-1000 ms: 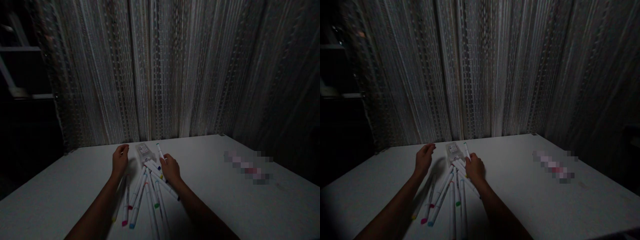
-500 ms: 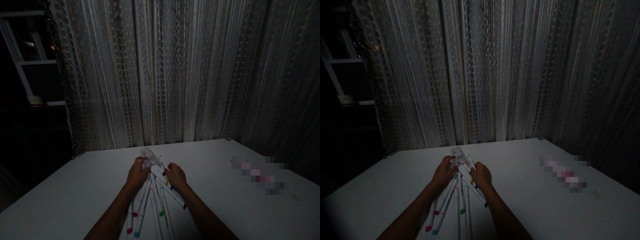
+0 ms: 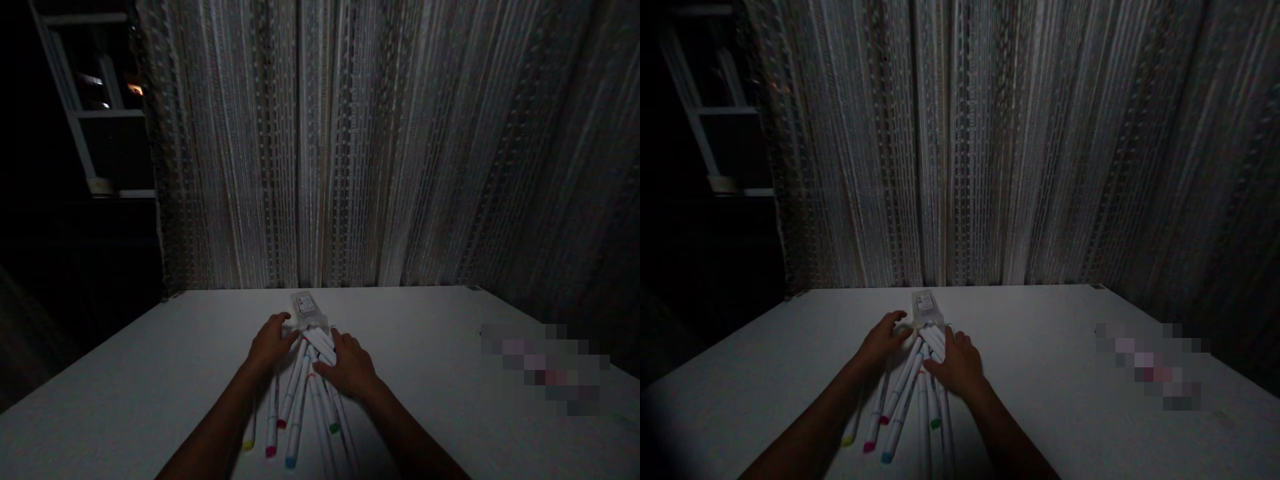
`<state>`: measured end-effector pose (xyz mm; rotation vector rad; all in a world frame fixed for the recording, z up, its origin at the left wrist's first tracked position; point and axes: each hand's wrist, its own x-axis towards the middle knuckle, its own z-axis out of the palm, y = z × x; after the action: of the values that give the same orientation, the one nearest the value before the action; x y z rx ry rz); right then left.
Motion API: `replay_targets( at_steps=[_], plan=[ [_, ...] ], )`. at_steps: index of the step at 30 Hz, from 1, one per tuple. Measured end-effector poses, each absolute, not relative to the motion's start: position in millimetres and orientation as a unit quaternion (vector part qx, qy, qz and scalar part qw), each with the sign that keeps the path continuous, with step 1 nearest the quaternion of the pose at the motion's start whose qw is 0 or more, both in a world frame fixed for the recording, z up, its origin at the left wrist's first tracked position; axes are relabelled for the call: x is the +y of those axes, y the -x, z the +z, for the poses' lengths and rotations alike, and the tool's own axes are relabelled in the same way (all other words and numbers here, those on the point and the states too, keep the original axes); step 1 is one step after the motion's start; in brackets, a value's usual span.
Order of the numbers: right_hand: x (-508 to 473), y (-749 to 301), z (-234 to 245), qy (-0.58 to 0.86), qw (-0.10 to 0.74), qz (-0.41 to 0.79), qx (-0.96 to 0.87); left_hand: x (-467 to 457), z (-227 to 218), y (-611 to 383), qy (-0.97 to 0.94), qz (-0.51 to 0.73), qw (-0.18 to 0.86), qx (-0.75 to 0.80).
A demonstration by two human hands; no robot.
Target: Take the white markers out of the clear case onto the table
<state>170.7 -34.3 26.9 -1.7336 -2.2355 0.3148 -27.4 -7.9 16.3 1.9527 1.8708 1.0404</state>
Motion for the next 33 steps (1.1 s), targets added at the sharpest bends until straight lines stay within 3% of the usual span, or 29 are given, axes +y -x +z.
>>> replay_targets(
  at_steps=[7,11,16,19,25,33],
  plan=[
    [-46,-172,33,0.572,0.06,0.106,-0.811,-81,-22,39,-0.728,0.266,0.138,0.617],
    [-59,-168,31,0.577,0.077,0.11,-0.805,-87,-31,0,-0.706,0.367,0.133,0.591],
    [-77,-178,35,0.588,0.094,0.119,-0.794,-68,0,-23,-0.666,0.5,0.143,0.534],
    [-89,-194,41,0.589,0.096,0.149,-0.789,-74,4,8,-0.686,0.48,0.143,0.528],
    [-103,-195,39,0.574,0.069,0.212,-0.788,-99,-36,36,-0.755,0.361,0.049,0.545],
    [-93,-205,39,0.575,0.022,0.2,-0.793,-73,-42,-55,-0.737,0.442,0.092,0.502]
  ],
)
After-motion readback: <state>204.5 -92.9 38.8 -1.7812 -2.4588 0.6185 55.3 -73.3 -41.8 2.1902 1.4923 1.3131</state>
